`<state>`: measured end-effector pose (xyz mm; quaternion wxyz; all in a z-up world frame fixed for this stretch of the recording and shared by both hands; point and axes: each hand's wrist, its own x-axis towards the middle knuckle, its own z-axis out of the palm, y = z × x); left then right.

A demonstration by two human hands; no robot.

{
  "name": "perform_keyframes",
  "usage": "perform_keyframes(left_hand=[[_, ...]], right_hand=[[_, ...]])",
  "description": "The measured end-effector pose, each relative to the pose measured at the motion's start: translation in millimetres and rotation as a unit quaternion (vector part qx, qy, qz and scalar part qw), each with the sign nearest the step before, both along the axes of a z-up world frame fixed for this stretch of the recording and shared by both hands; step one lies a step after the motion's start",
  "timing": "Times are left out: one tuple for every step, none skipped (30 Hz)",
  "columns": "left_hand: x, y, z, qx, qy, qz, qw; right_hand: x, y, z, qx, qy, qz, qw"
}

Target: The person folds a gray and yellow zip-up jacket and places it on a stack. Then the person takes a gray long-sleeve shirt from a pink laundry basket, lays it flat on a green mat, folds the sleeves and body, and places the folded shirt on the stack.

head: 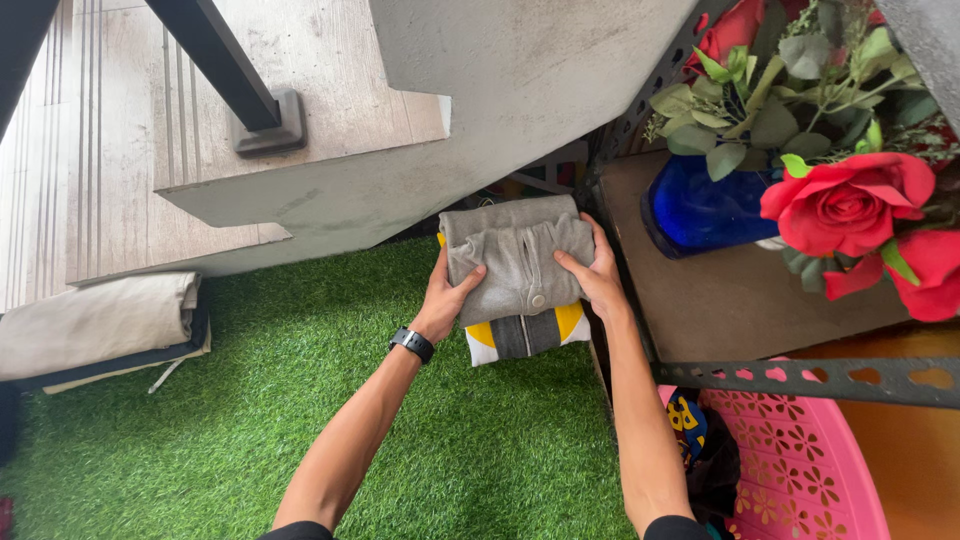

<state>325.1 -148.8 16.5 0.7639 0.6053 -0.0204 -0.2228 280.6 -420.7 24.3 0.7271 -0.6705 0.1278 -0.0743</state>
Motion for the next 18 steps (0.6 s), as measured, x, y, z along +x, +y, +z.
perform_keyframes(left_hand=[[2.9, 0.5, -6.3, 0.013, 0.013, 0.005, 1.000], [5.9, 0.6, -13.5, 0.026, 0.026, 0.010, 0.999], [8.5, 1.3, -21.3, 0.039, 0.040, 0.015, 0.998], [9.7, 1.9, -29.3, 0.048, 0.056, 0.023, 0.997], [9.2, 2.2, -36.9, 0.057, 0.072, 0.030, 0.995], [7.7, 3.5, -43.5, 0.067, 0.088, 0.037, 0.993], [5.9, 3.9, -48.9, 0.068, 0.083, 0.043, 0.993], [3.5, 3.6, -52.3, 0.070, 0.078, 0.050, 0.993], [2.1, 3.2, -53.3, 0.073, 0.073, 0.056, 0.993], [1.4, 2.4, -52.0, 0.087, 0.074, 0.064, 0.991], [-0.6, 1.4, -48.8, 0.102, 0.077, 0.070, 0.989], [-3.1, -0.2, -43.5, 0.118, 0.079, 0.077, 0.987], [-5.8, -3.7, -36.3, 0.182, 0.015, 0.123, 0.975], [-10.1, -7.8, -28.0, 0.245, -0.049, 0.168, 0.954], [-15.8, -11.9, -19.3, 0.305, -0.111, 0.211, 0.922], [-20.8, -15.1, -10.4, 0.351, -0.185, 0.227, 0.890], [-24.2, -18.1, -1.6, 0.393, -0.258, 0.240, 0.849], [-26.5, -22.5, 6.2, 0.431, -0.330, 0.251, 0.801]], right_hand=[[5.6, -1.0, -6.7, -0.026, 0.027, -0.008, 0.999], [11.4, -0.7, -14.6, -0.053, 0.055, -0.015, 0.997], [16.3, 0.4, -23.4, -0.079, 0.082, -0.022, 0.993], [18.9, 2.1, -32.6, -0.069, 0.092, -0.022, 0.993], [19.3, 4.1, -41.2, -0.059, 0.103, -0.023, 0.993], [17.9, 5.4, -48.5, -0.049, 0.114, -0.023, 0.992], [15.2, 5.8, -54.3, -0.051, 0.108, -0.030, 0.992], [11.3, 7.0, -58.5, -0.052, 0.103, -0.037, 0.993], [8.4, 8.4, -60.4, -0.053, 0.097, -0.043, 0.993], [7.0, 9.3, -60.0, -0.070, 0.100, -0.052, 0.991], [4.7, 11.0, -58.4, -0.086, 0.104, -0.062, 0.989], [2.3, 12.9, -55.2, -0.102, 0.108, -0.072, 0.986], [0.8, 14.3, -50.1, -0.134, 0.092, -0.079, 0.984], [-0.8, 16.6, -44.3, -0.166, 0.075, -0.086, 0.979], [-3.5, 18.8, -38.5, -0.198, 0.059, -0.092, 0.974], [-6.3, 20.7, -32.6, -0.266, 0.023, -0.102, 0.958], [-7.8, 22.9, -26.8, -0.332, -0.015, -0.111, 0.936], [-7.8, 26.6, -22.1, -0.397, -0.054, -0.119, 0.908]])
